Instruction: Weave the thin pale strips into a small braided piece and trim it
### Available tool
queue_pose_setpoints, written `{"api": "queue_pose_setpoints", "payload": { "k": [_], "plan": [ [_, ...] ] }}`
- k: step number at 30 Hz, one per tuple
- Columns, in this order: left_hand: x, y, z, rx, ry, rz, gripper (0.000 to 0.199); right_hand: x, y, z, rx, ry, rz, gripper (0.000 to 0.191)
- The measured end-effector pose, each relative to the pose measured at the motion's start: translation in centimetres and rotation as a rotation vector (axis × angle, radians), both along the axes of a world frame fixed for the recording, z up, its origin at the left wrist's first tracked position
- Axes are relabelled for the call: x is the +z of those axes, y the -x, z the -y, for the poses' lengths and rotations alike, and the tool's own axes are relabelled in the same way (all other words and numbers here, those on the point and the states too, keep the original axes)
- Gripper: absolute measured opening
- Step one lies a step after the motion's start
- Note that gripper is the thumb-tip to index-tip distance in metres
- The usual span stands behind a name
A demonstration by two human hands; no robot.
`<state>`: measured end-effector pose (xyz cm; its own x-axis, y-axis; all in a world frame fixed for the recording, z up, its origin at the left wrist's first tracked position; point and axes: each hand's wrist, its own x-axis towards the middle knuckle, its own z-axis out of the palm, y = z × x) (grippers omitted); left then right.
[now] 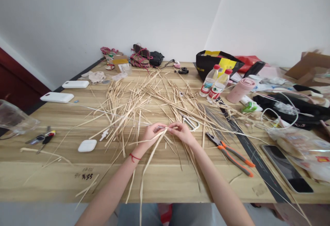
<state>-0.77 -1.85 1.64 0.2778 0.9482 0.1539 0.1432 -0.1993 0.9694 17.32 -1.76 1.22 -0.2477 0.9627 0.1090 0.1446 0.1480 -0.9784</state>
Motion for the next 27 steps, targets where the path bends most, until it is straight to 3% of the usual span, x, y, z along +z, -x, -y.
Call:
{"api": "queue_pose_setpoints", "payload": {
  "k": [10, 17, 22, 27],
  "plan": [
    [0.6, 0.0, 0.0, -0.025, 0.044, -0.017, 0.028, 0.2, 0.0, 0.1, 0.039, 0.023, -0.029, 0.031],
    [1.1, 0.3, 0.0, -0.156, 0.084, 0.037, 0.032, -0.5, -0.4, -0.3, 0.045, 0.053, -0.024, 0.03],
    [0.4, 0.6, -0.4, -0.222, 0.162, 0.062, 0.034, -0.6, -0.5, -0.3, 0.001, -0.044, 0.052, 0.028],
    [0.2, 0.9, -0.8, -0.218, 0.159, 0.051, 0.035, -0.3, -0.5, -0.2, -0.055, -0.278, 0.18, 0.022]
  ]
}}
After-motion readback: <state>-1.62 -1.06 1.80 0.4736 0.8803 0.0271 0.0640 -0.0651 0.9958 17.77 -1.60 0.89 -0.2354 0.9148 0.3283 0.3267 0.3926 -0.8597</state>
